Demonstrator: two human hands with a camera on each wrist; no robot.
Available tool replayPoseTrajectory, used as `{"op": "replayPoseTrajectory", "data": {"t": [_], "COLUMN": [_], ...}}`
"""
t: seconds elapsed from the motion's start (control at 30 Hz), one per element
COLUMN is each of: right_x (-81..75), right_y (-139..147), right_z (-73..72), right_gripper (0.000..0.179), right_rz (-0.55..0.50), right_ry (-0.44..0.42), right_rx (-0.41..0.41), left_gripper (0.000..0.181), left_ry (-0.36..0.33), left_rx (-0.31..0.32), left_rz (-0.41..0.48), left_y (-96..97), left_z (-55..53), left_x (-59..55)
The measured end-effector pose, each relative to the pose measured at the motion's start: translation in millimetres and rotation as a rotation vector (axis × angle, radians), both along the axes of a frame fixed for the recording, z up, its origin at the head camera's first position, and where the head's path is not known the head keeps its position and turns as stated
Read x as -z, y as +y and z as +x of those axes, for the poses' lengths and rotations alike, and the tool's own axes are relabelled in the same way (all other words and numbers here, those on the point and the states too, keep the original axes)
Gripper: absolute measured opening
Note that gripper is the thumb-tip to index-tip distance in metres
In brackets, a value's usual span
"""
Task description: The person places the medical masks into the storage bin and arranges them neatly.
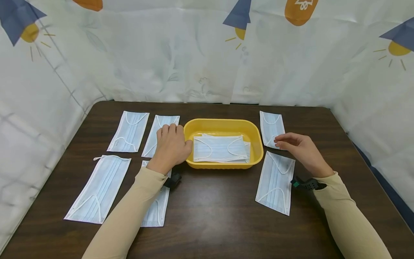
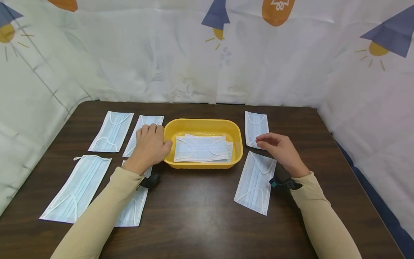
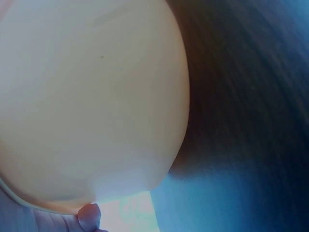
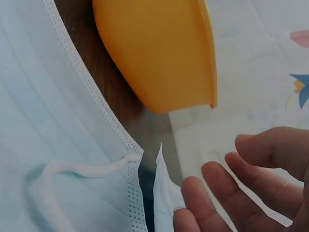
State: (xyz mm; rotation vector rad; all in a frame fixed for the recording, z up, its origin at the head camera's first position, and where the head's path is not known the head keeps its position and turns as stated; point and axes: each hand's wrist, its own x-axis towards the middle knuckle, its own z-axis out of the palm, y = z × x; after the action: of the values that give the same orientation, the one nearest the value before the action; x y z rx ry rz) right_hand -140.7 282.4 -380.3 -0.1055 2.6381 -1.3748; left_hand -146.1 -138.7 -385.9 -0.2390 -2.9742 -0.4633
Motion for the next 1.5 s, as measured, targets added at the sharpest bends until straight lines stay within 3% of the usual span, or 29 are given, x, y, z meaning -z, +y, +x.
{"op": "replayPoseTrajectory", "data": {"t": [0.3,0.7,1.1,1.5], "right_x": [0.9,9.5,13.3,17.3], "right_y": [5.5,10.5,12.5,13.2], "right_z": [-4.1,-10.8,-10.7,-11.5], "right_gripper": [0.046,0.045,0.043,0.042], "right_rz": [0.077,0.135,0.114,0.170], "right_ry": [-0.076,-0.091,-0.072,-0.020], "right_rx": [-0.077,-0.151,-0.190,-0.255], "left_gripper": [0.030,0.033,0.036,0.033], "left_ry": [0.003,-0.001,-0.017,-0.011], "left_rx": [-0.003,-0.007,-0.001,0.005], "left_rz": [0.008,-0.002,0.009,0.016], "left_y": [-0.1,-2.5,-0.6,-0.6], "left_z": [0.1,0.1,-0.9,-1.8], "left_x": [-1.3,-0.7,-1.3,-0.6]}}
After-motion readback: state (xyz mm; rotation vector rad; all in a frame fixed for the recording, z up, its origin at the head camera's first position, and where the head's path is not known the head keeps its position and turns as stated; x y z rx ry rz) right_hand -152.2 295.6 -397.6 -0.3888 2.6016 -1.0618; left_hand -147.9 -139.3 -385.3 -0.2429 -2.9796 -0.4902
